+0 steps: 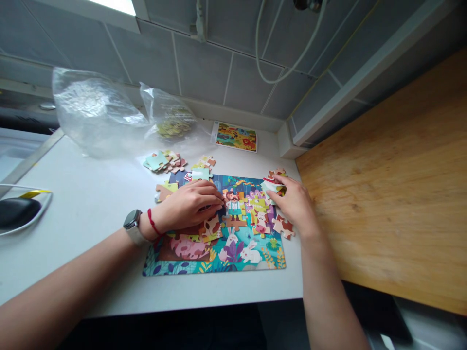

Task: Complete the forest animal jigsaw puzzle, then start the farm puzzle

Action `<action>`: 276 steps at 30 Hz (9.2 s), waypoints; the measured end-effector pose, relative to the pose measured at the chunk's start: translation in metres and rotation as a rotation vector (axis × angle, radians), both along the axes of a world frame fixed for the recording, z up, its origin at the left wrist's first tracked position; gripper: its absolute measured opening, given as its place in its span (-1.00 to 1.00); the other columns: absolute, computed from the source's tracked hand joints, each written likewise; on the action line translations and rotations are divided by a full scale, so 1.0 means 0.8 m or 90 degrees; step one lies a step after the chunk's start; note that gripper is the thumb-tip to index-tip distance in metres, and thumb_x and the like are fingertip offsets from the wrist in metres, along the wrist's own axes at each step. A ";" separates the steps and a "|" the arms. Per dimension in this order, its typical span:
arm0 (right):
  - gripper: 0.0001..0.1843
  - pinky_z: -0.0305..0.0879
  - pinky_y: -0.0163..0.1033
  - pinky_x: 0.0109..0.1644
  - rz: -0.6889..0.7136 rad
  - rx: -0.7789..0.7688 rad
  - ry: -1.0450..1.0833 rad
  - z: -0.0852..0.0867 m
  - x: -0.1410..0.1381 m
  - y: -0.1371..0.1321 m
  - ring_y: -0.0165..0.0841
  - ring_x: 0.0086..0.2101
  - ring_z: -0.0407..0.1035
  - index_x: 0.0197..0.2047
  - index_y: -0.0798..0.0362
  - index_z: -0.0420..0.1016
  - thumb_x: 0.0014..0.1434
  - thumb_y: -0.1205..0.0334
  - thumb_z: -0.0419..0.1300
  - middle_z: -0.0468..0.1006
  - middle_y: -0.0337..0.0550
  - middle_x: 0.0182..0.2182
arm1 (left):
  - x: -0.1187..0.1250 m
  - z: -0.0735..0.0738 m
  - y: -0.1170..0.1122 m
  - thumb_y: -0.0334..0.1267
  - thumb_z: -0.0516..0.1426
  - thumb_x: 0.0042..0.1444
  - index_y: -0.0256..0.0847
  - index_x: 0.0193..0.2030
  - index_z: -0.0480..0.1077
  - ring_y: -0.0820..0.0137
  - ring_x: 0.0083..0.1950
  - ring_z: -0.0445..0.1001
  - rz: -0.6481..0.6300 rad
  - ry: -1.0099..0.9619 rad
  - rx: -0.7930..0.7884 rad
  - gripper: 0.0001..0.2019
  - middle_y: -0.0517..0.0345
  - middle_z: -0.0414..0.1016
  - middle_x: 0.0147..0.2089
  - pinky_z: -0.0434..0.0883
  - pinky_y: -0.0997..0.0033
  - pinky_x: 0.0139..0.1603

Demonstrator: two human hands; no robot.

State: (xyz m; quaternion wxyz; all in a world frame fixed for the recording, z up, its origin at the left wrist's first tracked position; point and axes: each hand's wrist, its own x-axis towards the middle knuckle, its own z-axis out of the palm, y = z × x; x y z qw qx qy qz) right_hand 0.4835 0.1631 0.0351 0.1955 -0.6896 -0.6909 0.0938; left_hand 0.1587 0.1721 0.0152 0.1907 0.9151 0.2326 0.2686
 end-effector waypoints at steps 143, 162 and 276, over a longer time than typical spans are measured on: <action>-0.48 -0.07 0.49 0.52 0.514 -0.080 -0.054 -0.009 -0.119 -0.060 0.15 0.55 -0.19 0.39 -0.09 0.50 0.42 0.01 0.24 0.05 0.00 0.58 | -0.050 -0.004 0.037 0.04 0.28 0.34 -0.07 0.11 0.62 -0.10 0.49 0.29 0.140 0.099 0.029 -0.67 -0.07 0.46 0.37 0.26 -0.31 0.47; -0.68 0.17 0.44 0.46 0.517 0.020 0.011 -0.021 -0.112 -0.049 0.12 0.50 0.04 0.18 -0.12 0.69 0.45 0.14 0.23 0.36 0.01 0.45 | -0.033 -0.009 0.027 -0.13 0.19 0.44 0.00 0.12 0.65 -0.02 0.47 0.30 0.142 0.085 0.029 -0.76 -0.10 0.43 0.37 0.31 -0.31 0.44; -0.59 0.15 0.30 0.52 0.359 0.000 -0.031 -0.020 -0.115 -0.044 0.03 0.47 0.10 0.30 -0.14 0.59 0.49 0.08 0.13 0.30 0.00 0.44 | -0.029 -0.014 0.022 0.08 0.28 0.32 -0.17 0.06 0.51 -0.13 0.50 0.26 0.197 0.101 0.020 -0.61 -0.15 0.44 0.36 0.26 -0.28 0.48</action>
